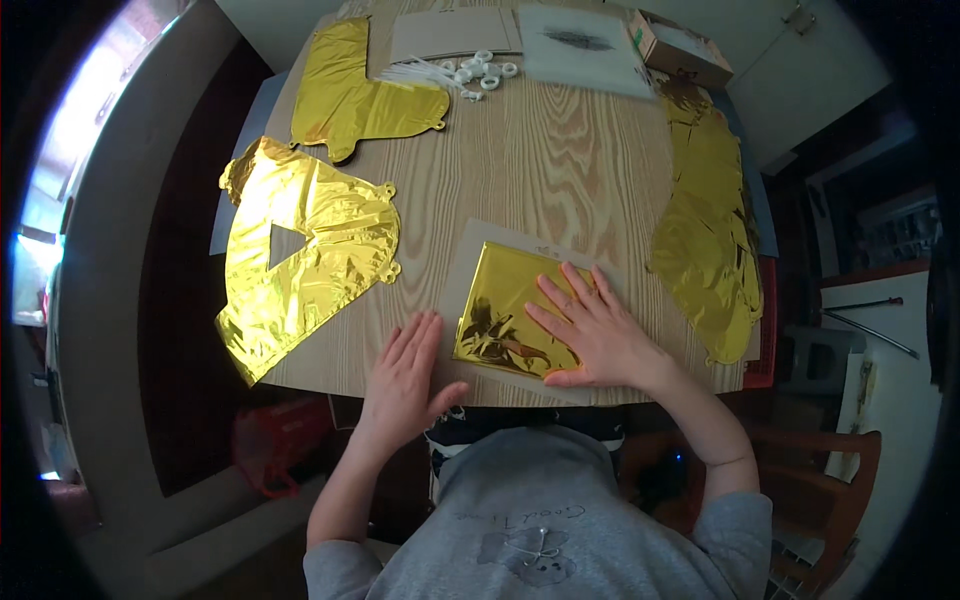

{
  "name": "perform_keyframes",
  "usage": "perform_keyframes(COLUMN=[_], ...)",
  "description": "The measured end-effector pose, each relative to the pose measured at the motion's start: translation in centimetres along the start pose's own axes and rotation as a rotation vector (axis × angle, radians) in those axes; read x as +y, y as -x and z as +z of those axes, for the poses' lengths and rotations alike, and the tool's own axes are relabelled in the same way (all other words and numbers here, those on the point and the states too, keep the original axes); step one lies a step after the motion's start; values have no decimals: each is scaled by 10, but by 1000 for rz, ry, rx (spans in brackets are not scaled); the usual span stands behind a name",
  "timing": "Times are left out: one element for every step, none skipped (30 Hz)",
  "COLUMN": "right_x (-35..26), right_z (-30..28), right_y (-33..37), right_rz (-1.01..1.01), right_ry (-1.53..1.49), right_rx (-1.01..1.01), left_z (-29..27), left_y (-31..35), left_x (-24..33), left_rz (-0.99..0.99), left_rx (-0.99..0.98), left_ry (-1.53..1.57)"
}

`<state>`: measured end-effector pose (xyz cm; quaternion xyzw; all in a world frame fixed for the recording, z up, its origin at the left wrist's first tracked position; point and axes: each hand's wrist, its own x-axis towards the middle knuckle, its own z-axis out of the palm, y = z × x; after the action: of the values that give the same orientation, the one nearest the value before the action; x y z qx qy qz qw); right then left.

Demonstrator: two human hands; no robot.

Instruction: Folding deflated gold foil balloons into squares around cardboard inserts.

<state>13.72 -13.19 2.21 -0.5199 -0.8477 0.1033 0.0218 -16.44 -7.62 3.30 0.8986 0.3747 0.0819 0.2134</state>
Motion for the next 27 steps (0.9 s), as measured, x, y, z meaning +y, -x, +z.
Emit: perform_keyframes(right_x=[0,0,1,1,3,3,5,7,8,9,10,10,9,7,6,4,1,-2,-4,-5,-7,-8,-9,-9,-8,-6,-5], right_z=[-1,-2,-3,-5,-7,-8,-8,-7,-8,-9,-11,-12,-12,-12,-11,-11,-9,-7,-3,2,5,6,7,8,9,9,9], right_y=[-1,-2,-2,-2,-1,0,1,2,3,4,5,5,5,5,4,3,1,0,-1,-3,-3,-4,-5,-6,-6,-6,-7], right_rz=[-7,-14,-22,-35,-45,-56,-64,-69,-79,-61,-41,-24,-12,2,17,19,21,30,45,58,72,85,96,104,107,109,109], right_ry=[3,5,8,0,-9,-17,-24,-31,-34,-46,-58,-71,-68,-66,-63,-40,-16,5,9,12,10,5,0,-5,-11,-17,-21], right_rx=[-10,-20,-31,-48,-65,-83,-79,-75,-69,-46,-24,2,21,40,62,70,77,82,87,93,96,86,76,67,66,65,65], left_z=[0,2,5,7,8,8,6,6,5,3,2,0,-3,-5,-7,-6,-6,-3,0,2,8,12,14,16,16,16,16], left_y=[3,7,13,17,21,23,23,20,17,11,2,-11,-26,-40,-54,-67,-75,-81,-86,-90,-92,-93,-94,-94,-95,-95,-95], left_x=[5,10,16,21,25,27,28,25,20,18,17,15,13,12,12,14,16,19,23,24,22,20,18,17,17,16,15], left_rz=[-2,-5,-10,1,13,25,18,14,9,6,33,96,159,223,271,316,361,377,393,406,428,424,418,410,409,408,406], left_rx=[-16,-32,-32,-43,-54,-66,-70,-65,-53,-42,12,13,14,15,-6,-26,-47,-76,-104,-132,-128,-129,-130,-130,-120,-110,-98], left_ry=[34,68,79,76,74,72,85,55,23,-8,-14,-56,-98,-140,-151,-157,-164,-159,-155,-151,-200,-198,-196,-194,-210,-227,-244])
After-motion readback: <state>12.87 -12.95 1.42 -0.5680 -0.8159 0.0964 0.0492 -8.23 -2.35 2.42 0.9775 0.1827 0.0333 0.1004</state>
